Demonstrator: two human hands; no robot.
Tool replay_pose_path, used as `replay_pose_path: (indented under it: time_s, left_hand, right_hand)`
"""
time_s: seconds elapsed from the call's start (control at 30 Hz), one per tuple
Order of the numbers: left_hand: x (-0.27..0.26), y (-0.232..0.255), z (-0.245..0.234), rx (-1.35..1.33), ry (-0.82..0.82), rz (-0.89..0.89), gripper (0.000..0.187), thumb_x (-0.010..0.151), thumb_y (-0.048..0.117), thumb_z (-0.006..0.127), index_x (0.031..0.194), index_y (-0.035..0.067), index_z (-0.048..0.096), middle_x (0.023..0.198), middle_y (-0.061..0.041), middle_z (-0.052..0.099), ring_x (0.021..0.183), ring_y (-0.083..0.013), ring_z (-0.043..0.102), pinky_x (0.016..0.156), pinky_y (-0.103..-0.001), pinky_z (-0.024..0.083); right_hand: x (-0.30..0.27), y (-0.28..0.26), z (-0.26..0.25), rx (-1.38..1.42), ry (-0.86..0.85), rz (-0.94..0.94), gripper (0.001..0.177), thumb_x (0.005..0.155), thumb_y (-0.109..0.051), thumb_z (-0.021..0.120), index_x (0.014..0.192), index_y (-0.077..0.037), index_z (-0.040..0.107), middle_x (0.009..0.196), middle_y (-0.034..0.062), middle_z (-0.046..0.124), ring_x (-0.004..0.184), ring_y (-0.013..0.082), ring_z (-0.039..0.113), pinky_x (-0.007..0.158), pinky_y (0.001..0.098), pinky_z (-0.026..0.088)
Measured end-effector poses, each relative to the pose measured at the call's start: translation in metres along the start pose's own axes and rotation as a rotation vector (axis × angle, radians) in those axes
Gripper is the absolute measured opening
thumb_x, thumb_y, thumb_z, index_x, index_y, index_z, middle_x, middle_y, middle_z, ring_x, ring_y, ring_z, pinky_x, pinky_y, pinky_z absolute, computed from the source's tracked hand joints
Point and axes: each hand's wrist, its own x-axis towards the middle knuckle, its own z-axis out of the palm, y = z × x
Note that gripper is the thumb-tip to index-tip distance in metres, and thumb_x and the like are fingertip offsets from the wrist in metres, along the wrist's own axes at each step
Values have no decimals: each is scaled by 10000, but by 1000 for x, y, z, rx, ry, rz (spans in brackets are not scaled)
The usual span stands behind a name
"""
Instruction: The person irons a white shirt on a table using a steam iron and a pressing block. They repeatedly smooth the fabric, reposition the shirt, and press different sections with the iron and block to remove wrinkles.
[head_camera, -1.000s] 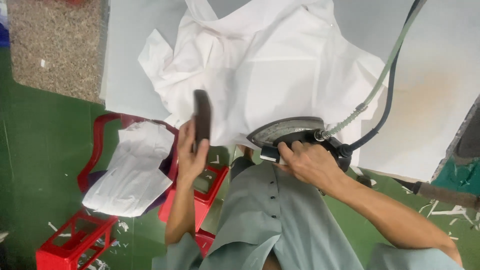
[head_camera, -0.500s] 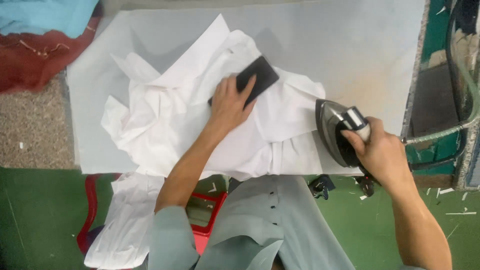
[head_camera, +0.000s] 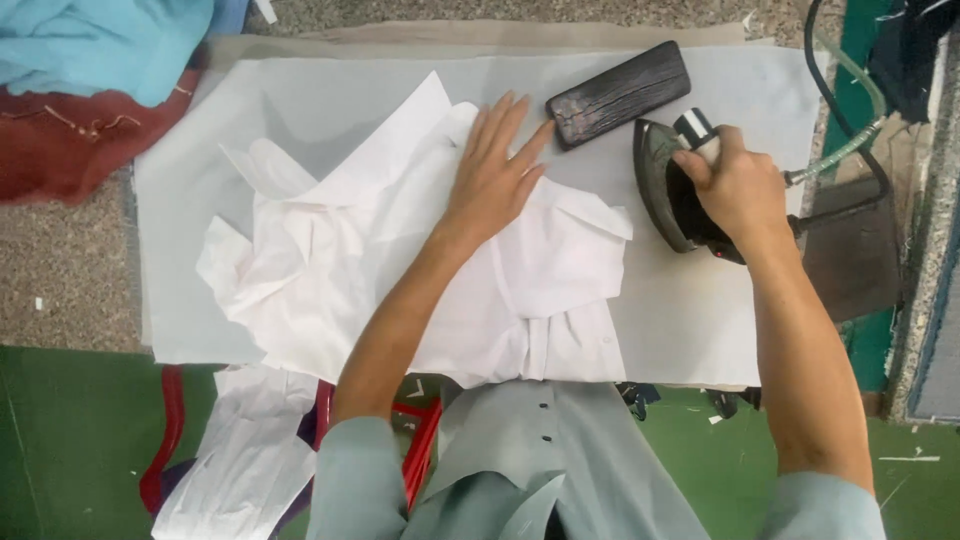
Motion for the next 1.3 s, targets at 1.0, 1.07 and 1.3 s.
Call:
replay_pose_path:
  time_s: [1.0, 1.07, 1.3]
  left_hand:
    - [-387, -4, -10, 215, 345, -565, 181, 930, 171, 738, 941, 41, 612, 1207, -153, 587, 1305, -447, 542, 1120, -728, 300]
    - [-386, -22, -28, 357, 418, -568, 191, 936, 214, 740, 919, 88, 598, 1172, -102, 581, 1278, -396, 559, 1139, -714, 290]
    - [-332, -96, -83, 520, 396, -497, 221, 1027, 235, 670, 927, 46, 613, 1197, -172, 546, 1287, -471, 522, 1092, -746, 277]
  right_hand:
    - [76, -255, 173, -52, -106, -415, 212, 980, -354, 725, 1039, -165, 802, 1000, 51, 685, 1065, 299, 581, 972, 493, 401]
    - [80, -272, 144, -29, 109, -477, 190, 990, -280, 749, 956, -95, 773, 942, 74, 617, 1083, 305, 526, 986, 503, 344]
    - [57, -371, 70, 64, 574, -670, 219, 932, -99, 819, 1119, -24, 733, 1182, 190, 557, 1112, 359, 502, 945, 500, 406]
